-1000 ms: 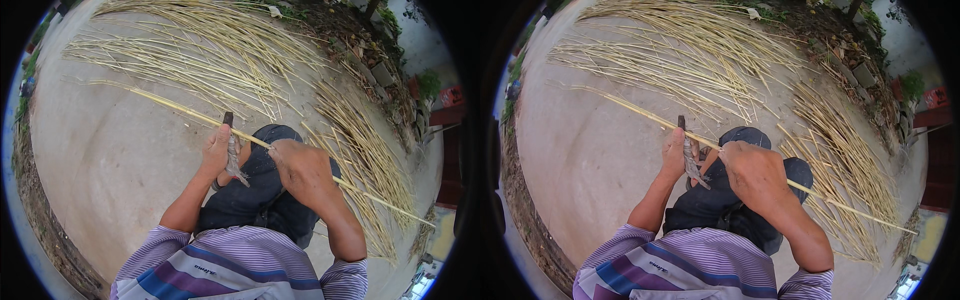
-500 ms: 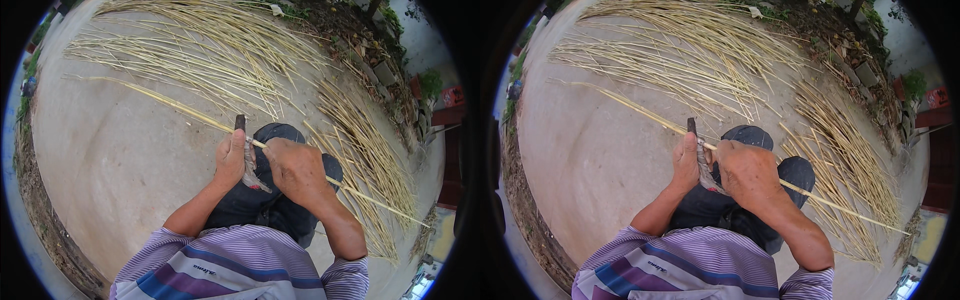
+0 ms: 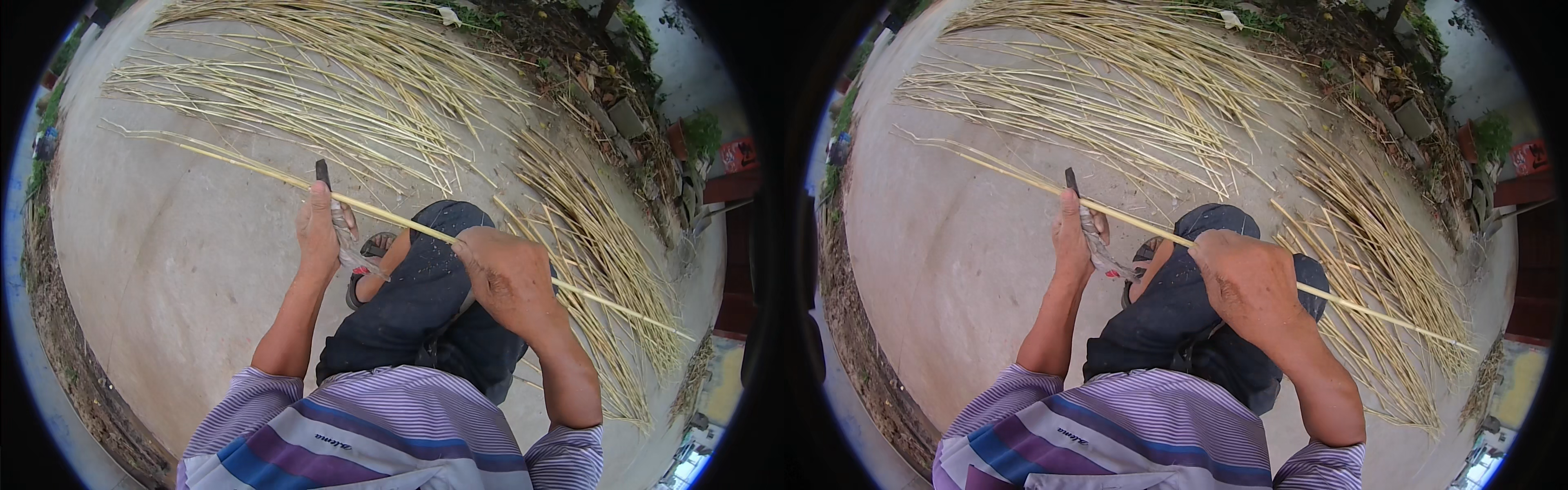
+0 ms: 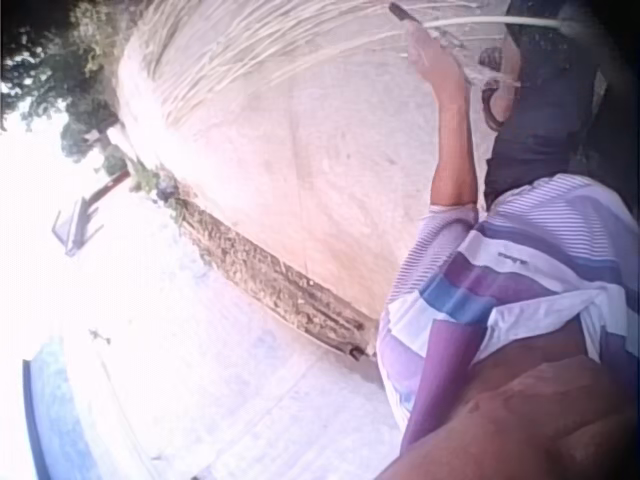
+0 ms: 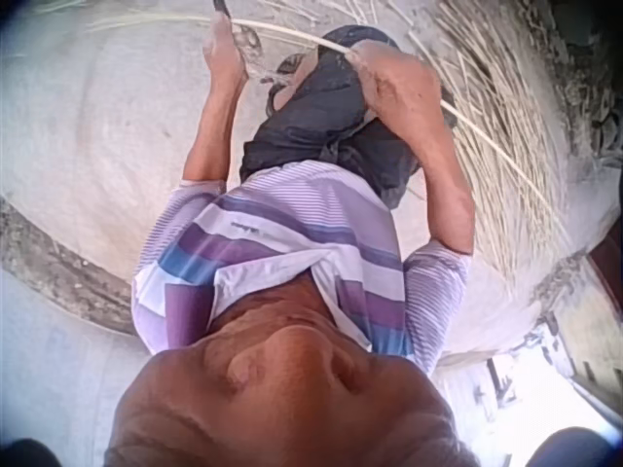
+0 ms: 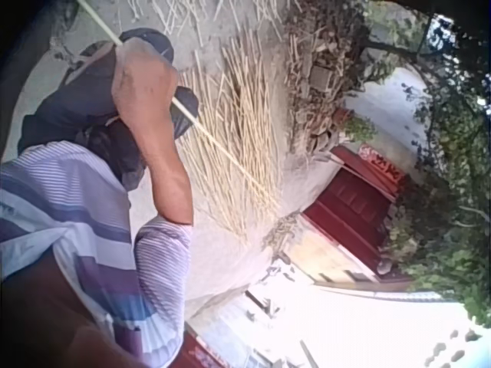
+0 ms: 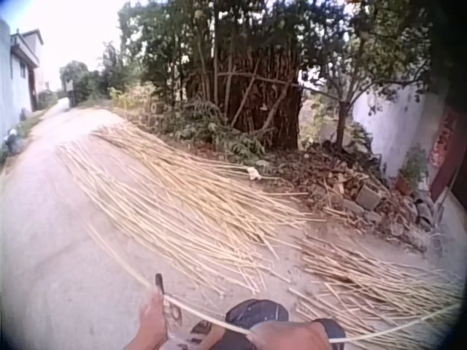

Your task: The person sits on a concrete surface and uses a knife to peel the outer layer off long, thin sticks. The person repeatedly picks up sticks, peels them, and places them on the ground.

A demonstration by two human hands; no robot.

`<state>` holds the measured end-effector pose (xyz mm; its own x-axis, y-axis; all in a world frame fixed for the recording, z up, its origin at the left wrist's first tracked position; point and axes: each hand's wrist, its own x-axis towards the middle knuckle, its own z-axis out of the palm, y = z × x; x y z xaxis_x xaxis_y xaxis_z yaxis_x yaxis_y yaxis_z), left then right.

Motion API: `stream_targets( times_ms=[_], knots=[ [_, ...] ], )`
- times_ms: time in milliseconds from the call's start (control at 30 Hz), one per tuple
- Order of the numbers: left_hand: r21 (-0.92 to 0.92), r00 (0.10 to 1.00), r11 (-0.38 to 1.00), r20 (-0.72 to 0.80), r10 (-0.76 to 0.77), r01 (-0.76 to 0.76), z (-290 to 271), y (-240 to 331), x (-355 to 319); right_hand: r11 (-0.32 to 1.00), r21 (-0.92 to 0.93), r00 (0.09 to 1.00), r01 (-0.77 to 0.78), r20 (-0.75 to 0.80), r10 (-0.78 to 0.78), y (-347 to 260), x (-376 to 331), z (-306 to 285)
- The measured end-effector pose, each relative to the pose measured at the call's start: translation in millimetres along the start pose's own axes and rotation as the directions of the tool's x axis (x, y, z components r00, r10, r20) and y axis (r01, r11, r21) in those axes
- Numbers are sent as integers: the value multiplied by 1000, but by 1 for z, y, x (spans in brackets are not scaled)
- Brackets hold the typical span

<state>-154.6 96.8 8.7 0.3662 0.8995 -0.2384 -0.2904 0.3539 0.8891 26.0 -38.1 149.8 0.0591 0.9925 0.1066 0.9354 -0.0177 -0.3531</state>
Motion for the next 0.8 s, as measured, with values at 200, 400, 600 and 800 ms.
stream_targets(
  times_ms=[200, 400, 600, 800],
  knots=[
    [111, 995, 990, 65, 79, -86, 36, -13, -28, 993, 115, 999, 27, -45, -22, -6, 6, 18],
    [103, 990, 994, 131, -44, 31, 25, -16, -31, 996, 85, 998, -12, 58, 7, -9, 9, 22],
    [187, 982, 978, 178, 62, -95, 33, -17, -32, 977, 213, 999, -15, -27, 22, -4, 6, 23],
    [151, 998, 986, 13, 69, -71, 5, -16, -7, 987, 137, 996, -83, 0, 84, 10, -1, 21]
  ],
)
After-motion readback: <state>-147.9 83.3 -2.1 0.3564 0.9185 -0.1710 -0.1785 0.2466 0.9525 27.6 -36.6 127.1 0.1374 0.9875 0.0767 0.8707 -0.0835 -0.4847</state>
